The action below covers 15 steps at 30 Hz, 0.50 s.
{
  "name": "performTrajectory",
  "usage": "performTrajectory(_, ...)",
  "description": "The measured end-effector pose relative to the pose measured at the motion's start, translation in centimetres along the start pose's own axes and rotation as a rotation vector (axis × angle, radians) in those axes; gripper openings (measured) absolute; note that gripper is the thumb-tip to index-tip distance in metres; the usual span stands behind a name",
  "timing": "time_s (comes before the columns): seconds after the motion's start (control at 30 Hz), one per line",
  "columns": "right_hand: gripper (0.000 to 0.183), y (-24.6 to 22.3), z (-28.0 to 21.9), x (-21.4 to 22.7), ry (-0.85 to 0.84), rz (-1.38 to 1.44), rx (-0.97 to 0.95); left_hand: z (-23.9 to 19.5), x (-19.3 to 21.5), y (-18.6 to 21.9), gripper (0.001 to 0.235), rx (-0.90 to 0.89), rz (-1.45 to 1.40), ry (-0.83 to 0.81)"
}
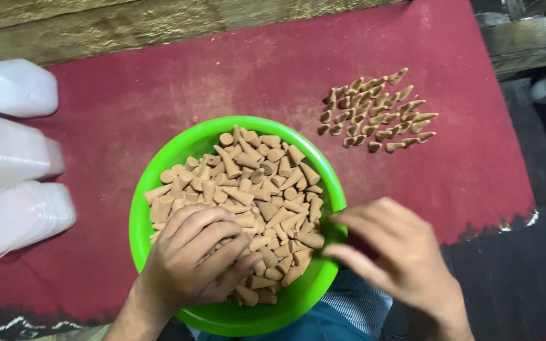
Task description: The person repeatedly picks small brown cone-shaped clay pieces from a green bowl and places them in neat rows on a red table. The person occasionally reshapes individual cones by hand before arranging them. The task continues throughout the clip with the arranged cones accumulating on the table.
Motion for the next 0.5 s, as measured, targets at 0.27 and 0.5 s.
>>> performTrajectory(0.27, 0.026, -1.4, 1.8, -3.7, -0.29, -0.248, -0.047, -0.6, 1.1, -0.1, 0.017, 0.015, -0.054, 0.056)
performTrajectory(0.5, 0.02, -3.0, 3.4, -1.4, -0.048, -0.074, 0.056, -1.5, 1.6, -0.5, 0.017, 0.06, -0.012, 0.189)
Point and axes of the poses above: each hand's wrist, its own z-axis towards the middle knuckle, its own x-axis out of the back of the hand, y = z × x, the point moved 5 cm from there along z, towards the middle knuckle, and after that the axes turned 9 degrees about -y, right-handed, at the moved point
